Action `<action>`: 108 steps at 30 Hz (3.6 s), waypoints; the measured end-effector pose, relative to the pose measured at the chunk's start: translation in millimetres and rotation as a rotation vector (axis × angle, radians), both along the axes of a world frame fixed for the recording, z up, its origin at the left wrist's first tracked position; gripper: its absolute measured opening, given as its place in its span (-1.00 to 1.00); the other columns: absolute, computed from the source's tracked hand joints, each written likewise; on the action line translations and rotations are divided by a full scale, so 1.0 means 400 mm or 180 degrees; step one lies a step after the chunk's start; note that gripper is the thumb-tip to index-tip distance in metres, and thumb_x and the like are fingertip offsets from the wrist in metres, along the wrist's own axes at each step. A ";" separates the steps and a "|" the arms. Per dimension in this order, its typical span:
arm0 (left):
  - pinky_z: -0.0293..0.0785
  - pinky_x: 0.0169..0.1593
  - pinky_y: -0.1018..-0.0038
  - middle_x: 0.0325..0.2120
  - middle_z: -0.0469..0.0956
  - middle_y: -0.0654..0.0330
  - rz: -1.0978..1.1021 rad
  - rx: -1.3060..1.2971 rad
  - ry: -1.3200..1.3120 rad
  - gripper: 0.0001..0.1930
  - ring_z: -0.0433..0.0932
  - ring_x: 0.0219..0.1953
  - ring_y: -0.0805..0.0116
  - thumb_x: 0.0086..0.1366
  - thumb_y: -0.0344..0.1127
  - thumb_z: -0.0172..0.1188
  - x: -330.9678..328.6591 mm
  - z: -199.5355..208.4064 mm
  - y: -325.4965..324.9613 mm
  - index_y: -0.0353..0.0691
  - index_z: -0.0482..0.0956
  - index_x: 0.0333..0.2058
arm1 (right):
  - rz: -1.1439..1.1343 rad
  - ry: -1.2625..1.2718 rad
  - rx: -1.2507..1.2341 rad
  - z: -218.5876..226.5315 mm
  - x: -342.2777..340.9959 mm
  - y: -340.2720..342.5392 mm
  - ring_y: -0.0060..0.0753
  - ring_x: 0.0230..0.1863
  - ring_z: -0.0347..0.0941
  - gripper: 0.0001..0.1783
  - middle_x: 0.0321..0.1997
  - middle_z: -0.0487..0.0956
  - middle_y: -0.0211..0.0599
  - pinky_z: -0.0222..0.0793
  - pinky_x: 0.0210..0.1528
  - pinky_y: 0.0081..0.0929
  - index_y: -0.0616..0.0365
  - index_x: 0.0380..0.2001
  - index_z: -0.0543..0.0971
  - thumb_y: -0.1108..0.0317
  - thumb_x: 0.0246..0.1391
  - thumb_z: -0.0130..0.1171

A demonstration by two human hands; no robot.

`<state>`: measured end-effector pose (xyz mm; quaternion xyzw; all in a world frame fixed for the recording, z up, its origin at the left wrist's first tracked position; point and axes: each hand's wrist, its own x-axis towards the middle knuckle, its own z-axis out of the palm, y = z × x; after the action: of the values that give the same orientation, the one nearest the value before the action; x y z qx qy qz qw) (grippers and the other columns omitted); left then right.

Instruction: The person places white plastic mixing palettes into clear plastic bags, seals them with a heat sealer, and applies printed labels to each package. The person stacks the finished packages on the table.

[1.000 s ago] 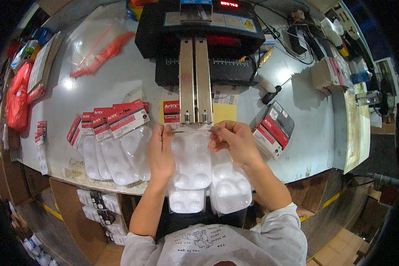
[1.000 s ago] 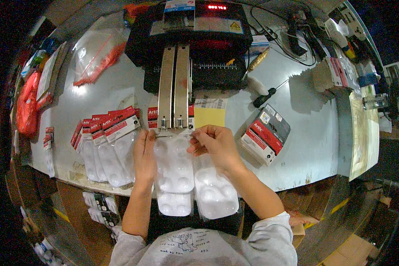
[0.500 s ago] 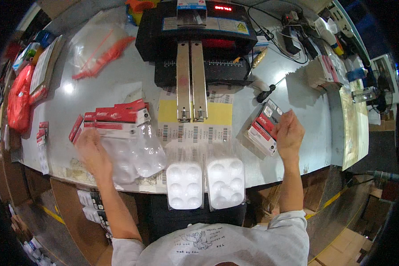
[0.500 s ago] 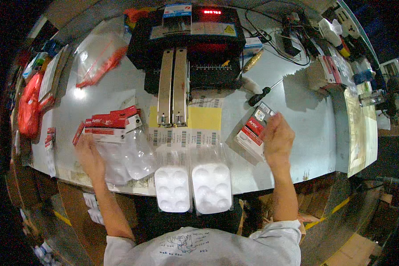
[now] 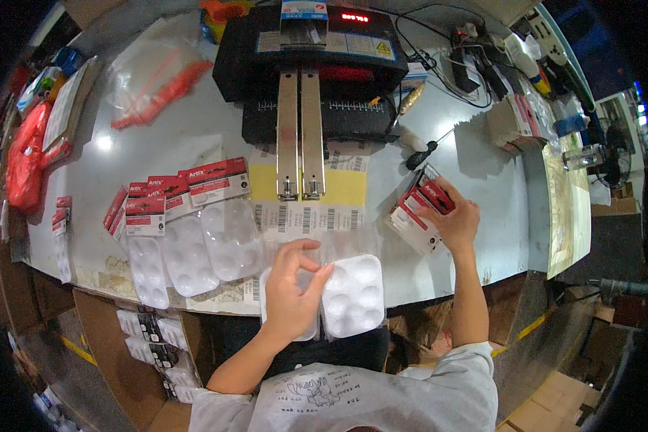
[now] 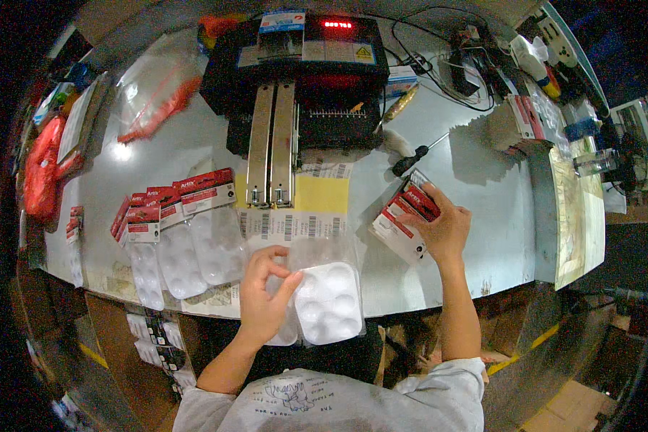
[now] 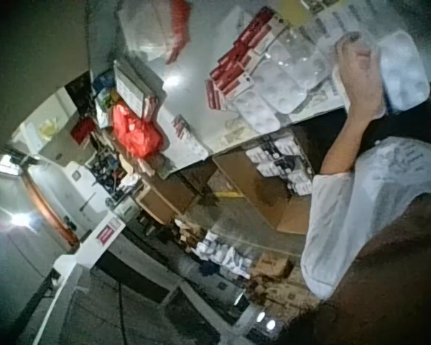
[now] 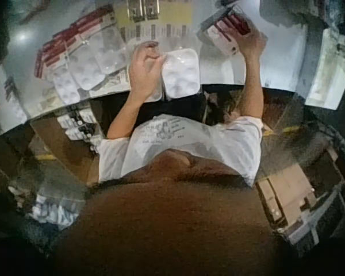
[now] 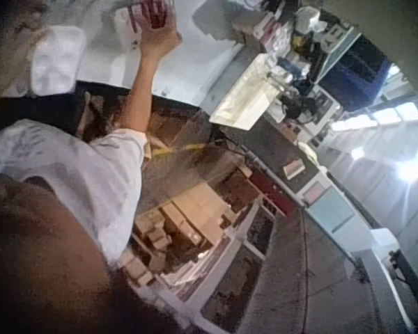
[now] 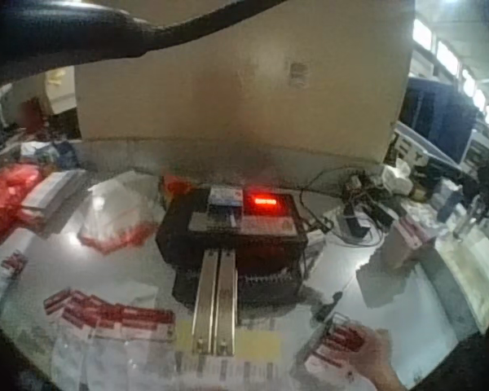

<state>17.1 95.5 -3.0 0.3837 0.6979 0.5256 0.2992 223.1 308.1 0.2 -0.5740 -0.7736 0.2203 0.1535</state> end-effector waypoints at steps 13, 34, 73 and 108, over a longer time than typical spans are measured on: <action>0.40 -0.11 0.48 -0.25 0.56 0.13 0.0110 0.0408 0.0234 -0.85 0.48 -0.22 0.48 0.22 -0.39 0.23 -0.033 0.076 -0.034 -0.28 0.44 -0.38 | 0.2142 0.1451 -0.0745 0.231 -0.217 -0.161 -0.63 -0.38 0.45 -0.55 -0.36 0.61 -0.27 0.39 -0.28 -0.64 0.33 -0.21 0.56 0.31 -0.17 0.42; 0.25 -0.52 0.64 -0.67 0.47 0.31 -0.0196 -0.0142 -0.0665 -0.82 0.32 -0.60 0.66 0.30 -0.31 0.14 -0.056 0.075 -0.058 -0.31 0.59 -0.36 | 0.2171 0.1060 -0.1061 0.190 -0.240 -0.168 -0.69 -0.62 0.32 -0.67 -0.59 0.55 -0.39 0.25 -0.54 -0.68 0.30 -0.42 0.61 0.25 -0.16 0.43; 0.29 0.05 0.22 -0.13 0.46 0.00 0.1574 -0.1613 0.2990 -0.74 0.40 -0.04 0.05 0.19 -0.20 0.17 -0.333 0.055 -0.046 -0.28 0.55 -0.27 | 0.0446 -0.0352 0.0386 -0.038 0.008 0.005 -0.16 0.32 0.15 0.14 0.28 0.29 -0.14 0.10 0.19 -0.15 0.14 0.22 0.26 -0.09 -0.50 0.50; 0.28 -0.44 0.66 -0.62 0.48 0.35 0.0541 0.0061 -0.0664 -0.82 0.32 -0.53 0.66 0.29 -0.35 0.14 -0.084 0.063 -0.051 -0.38 0.58 -0.35 | 0.1802 0.1272 -0.1403 0.147 -0.251 -0.168 -0.39 -0.61 0.46 -0.61 -0.59 0.56 -0.24 0.38 -0.48 -0.54 0.29 -0.42 0.60 0.13 -0.12 0.39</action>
<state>-16.5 75.0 22.2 0.2692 0.6879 0.5927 0.3209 122.6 240.9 58.9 -0.3036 -0.7902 0.5214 0.1074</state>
